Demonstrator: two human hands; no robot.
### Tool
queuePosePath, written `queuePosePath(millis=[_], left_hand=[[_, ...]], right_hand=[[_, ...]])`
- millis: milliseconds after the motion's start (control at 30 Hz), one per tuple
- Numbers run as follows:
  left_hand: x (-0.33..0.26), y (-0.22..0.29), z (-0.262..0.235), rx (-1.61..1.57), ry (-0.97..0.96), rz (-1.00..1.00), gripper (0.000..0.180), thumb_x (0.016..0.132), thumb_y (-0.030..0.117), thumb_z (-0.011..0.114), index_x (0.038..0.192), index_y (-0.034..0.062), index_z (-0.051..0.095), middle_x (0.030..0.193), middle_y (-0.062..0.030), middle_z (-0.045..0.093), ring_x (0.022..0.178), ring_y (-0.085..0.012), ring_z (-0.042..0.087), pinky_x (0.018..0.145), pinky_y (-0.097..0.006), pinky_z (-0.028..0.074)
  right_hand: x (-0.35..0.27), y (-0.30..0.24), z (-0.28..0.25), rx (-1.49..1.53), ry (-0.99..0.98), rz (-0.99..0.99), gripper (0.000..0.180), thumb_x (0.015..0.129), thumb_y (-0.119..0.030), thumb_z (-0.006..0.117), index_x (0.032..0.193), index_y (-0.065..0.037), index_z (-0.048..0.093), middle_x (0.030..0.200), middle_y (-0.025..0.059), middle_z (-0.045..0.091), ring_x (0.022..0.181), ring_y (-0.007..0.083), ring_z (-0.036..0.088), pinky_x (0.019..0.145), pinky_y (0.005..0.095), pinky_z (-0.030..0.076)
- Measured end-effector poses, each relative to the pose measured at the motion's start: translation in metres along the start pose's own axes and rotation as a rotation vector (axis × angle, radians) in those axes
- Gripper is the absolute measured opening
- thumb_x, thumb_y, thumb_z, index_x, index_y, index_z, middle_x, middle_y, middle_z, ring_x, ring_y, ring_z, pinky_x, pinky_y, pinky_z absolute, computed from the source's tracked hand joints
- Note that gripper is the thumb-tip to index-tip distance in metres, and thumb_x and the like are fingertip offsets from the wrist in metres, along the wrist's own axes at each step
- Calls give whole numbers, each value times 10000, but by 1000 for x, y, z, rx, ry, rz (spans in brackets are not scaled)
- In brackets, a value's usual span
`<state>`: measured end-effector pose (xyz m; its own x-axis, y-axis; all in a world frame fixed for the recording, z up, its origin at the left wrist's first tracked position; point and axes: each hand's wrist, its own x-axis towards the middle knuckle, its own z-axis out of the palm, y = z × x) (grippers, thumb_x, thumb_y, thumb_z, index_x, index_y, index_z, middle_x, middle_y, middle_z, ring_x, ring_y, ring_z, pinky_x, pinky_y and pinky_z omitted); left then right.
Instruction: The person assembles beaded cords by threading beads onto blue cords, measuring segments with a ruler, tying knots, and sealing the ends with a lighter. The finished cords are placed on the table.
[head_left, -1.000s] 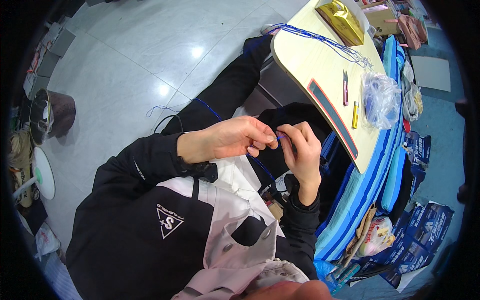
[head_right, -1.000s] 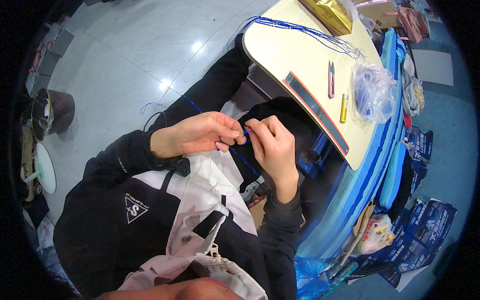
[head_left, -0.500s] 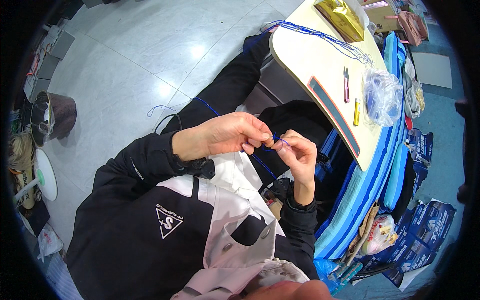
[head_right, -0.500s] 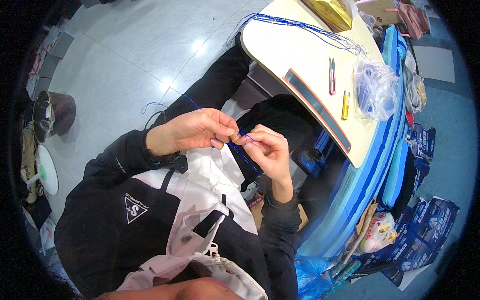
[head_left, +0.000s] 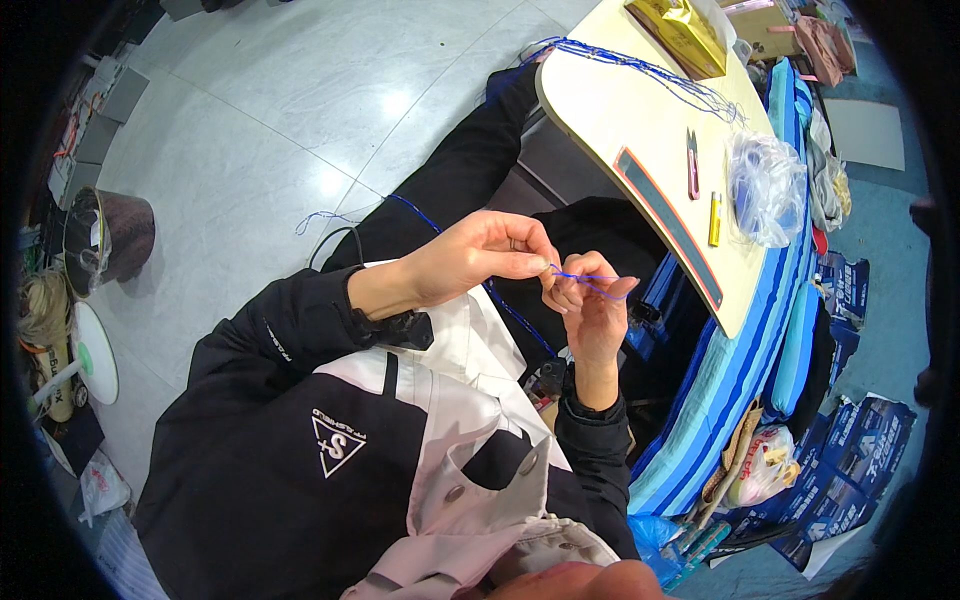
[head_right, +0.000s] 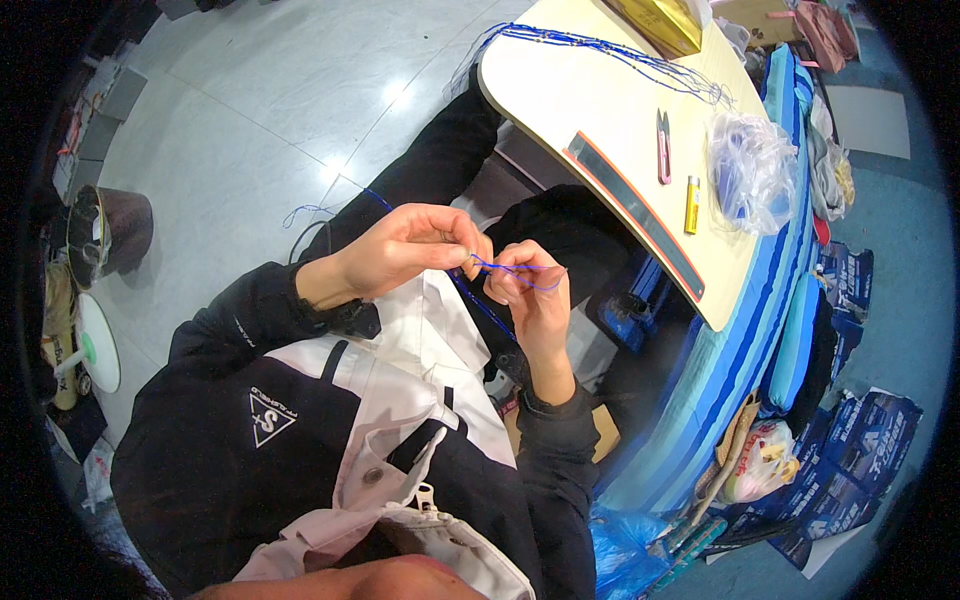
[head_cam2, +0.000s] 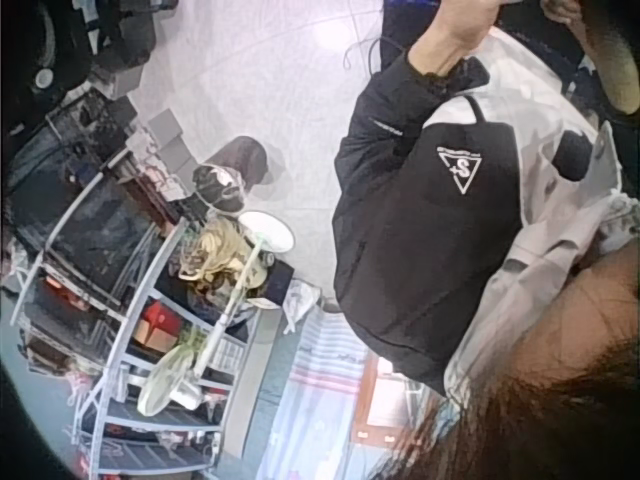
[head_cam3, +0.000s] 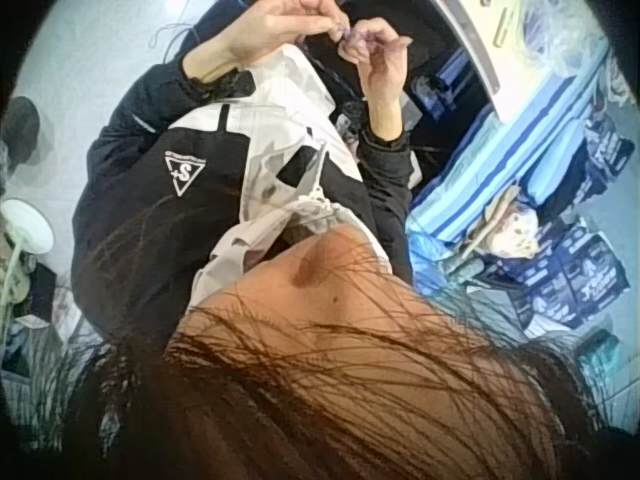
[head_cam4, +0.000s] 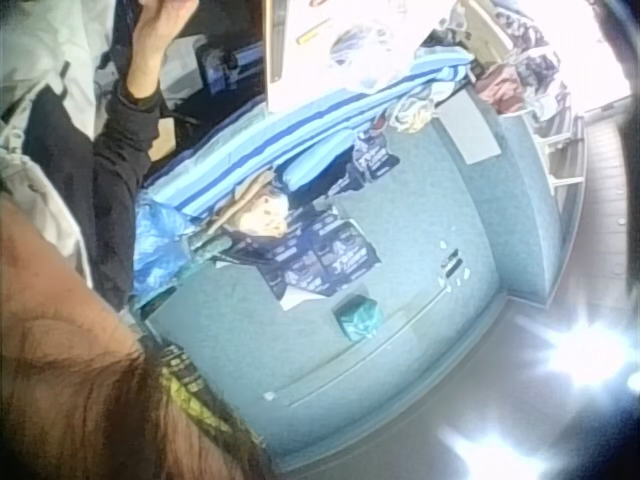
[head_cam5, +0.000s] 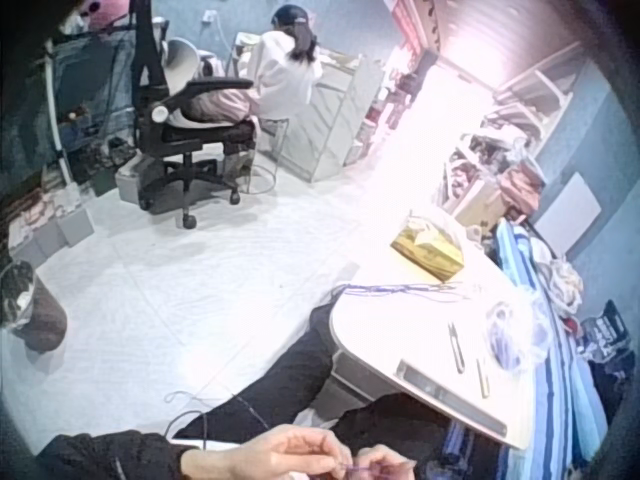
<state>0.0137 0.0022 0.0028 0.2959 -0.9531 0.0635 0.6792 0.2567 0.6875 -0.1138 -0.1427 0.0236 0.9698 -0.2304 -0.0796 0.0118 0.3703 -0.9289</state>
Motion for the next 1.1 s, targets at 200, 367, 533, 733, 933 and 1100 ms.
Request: queuePosePath(millis=[200,367,533,733,933,1100], left_hand=[[-1,8,3,328,-88,17,97,896,49,493,849,-27,532,763,-83,612,596,-116,565,613,-235,468],[1,1,9,544,-76,66,106,907,53,479,858,-36,512,736,-112,648,633,-135,618,610,-244,480],[2,-6,11,384,-46,66,119,934,78,460,906,-29,501,815,-146,660,691,-147,642,624,-244,485],[5,-5,10,353,23,47,116,947,72,433,922,-32,477,893,-177,657,770,-162,653,669,-237,512],[5,-8,24,265,-69,-6,124,953,88,419,934,-26,464,949,-210,647,807,-185,661,718,-286,545],[4,-3,22,251,-43,29,150,967,123,397,938,-13,454,941,-222,645,757,-187,664,680,-264,529]], right_hand=[[-1,-20,7,-211,36,-9,637,893,-587,365,967,34,484,700,59,535,595,74,468,510,188,328],[11,-41,11,-478,23,-46,645,924,-564,296,1003,44,495,790,113,611,630,112,561,576,201,426],[24,-62,12,-436,125,-129,661,937,-557,226,939,30,529,741,131,604,557,114,540,537,217,431],[23,-73,20,-388,-357,124,944,781,-766,159,882,91,540,757,209,609,663,285,646,634,337,533],[47,-69,10,91,-144,-39,618,956,-529,191,906,9,489,607,69,468,410,60,310,419,186,266],[47,-63,3,290,-57,-25,588,967,-499,229,982,28,491,715,107,489,463,59,316,446,181,276]])
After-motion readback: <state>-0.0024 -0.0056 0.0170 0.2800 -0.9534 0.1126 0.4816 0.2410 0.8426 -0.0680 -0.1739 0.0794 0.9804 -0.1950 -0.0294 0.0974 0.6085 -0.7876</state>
